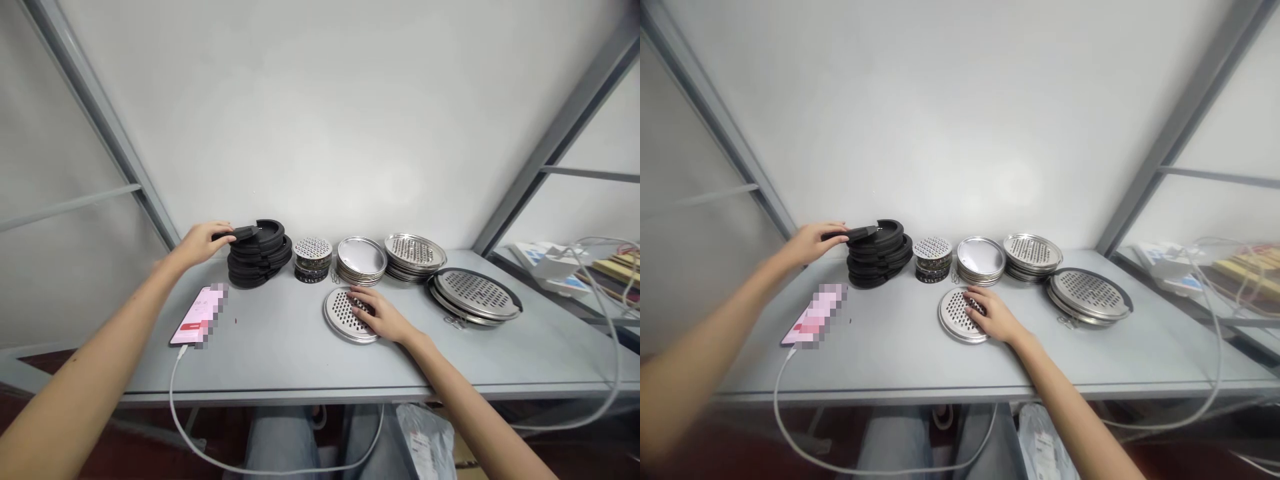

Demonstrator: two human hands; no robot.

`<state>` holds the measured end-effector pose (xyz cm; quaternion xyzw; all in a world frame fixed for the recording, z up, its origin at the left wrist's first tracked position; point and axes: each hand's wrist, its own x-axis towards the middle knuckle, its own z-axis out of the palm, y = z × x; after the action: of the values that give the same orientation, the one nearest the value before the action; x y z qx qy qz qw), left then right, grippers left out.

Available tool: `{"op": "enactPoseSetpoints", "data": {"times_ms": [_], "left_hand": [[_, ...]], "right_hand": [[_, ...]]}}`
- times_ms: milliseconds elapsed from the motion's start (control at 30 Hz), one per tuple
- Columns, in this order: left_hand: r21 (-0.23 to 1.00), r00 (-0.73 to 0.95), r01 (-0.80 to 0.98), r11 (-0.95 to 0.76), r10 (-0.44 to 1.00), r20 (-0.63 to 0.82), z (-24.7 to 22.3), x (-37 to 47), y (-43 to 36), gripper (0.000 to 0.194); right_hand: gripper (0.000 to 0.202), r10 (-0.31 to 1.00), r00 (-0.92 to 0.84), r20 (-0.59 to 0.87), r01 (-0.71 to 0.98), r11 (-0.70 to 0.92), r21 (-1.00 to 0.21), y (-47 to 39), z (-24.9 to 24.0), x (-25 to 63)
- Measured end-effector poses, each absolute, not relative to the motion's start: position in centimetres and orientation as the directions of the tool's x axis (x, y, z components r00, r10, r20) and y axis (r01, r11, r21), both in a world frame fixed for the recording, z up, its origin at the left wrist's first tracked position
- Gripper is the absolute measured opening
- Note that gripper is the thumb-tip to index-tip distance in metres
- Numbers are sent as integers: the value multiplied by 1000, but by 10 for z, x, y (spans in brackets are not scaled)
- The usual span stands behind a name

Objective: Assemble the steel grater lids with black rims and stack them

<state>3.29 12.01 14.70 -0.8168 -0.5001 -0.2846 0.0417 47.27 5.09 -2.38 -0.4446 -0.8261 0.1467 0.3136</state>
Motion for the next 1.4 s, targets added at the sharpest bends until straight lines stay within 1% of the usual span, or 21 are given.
{"op": "enactPoseSetpoints", "data": {"times_ms": [133, 233, 367, 467, 600, 733, 833, 967, 1100, 1267, 1333, 1400], "left_hand": [[176, 317, 850, -496, 750, 581, 152, 39, 100, 41], [161, 298, 830, -535, 668, 682, 149, 49, 73, 31], [129, 320, 751, -648, 528, 787, 128, 76, 31, 17], [97, 357, 700, -707, 464, 811, 102, 99, 9, 15], [59, 532, 601, -797, 454, 714, 67, 120, -7, 24], [95, 651, 569, -817, 518, 556, 42, 123, -7, 18], [128, 669, 598, -791, 581, 463, 32, 121, -3, 16], [165, 662, 633, -757, 639, 390, 26, 120, -1, 15], [186, 673, 631, -753, 651, 352, 21, 122, -6, 19], [187, 742, 586, -788, 615, 268, 16, 118, -9, 22], [197, 743, 590, -783, 622, 245, 17, 115, -4, 27], [226, 709, 626, -746, 666, 232, 18, 112, 5, 43]], "right_hand": [[42, 816, -404, 413, 629, 576, -522, 51, -24, 473], [42, 805, -408, 430, 625, 590, -511, 52, -25, 473], [43, 802, -424, 420, 639, 594, -489, 53, -25, 474], [44, 804, -428, 413, 647, 592, -481, 53, -25, 474], [43, 794, -436, 424, 642, 604, -472, 53, -24, 474], [45, 801, -440, 407, 654, 596, -465, 53, -23, 475], [46, 810, -440, 388, 662, 584, -470, 53, -21, 477], [46, 820, -432, 375, 668, 571, -478, 53, -20, 478], [45, 820, -431, 376, 674, 570, -471, 53, -21, 477], [44, 810, -442, 386, 656, 585, -477, 54, -23, 479], [44, 805, -446, 391, 651, 591, -476, 55, -23, 482], [44, 799, -459, 388, 646, 600, -472, 56, -23, 486]]}}
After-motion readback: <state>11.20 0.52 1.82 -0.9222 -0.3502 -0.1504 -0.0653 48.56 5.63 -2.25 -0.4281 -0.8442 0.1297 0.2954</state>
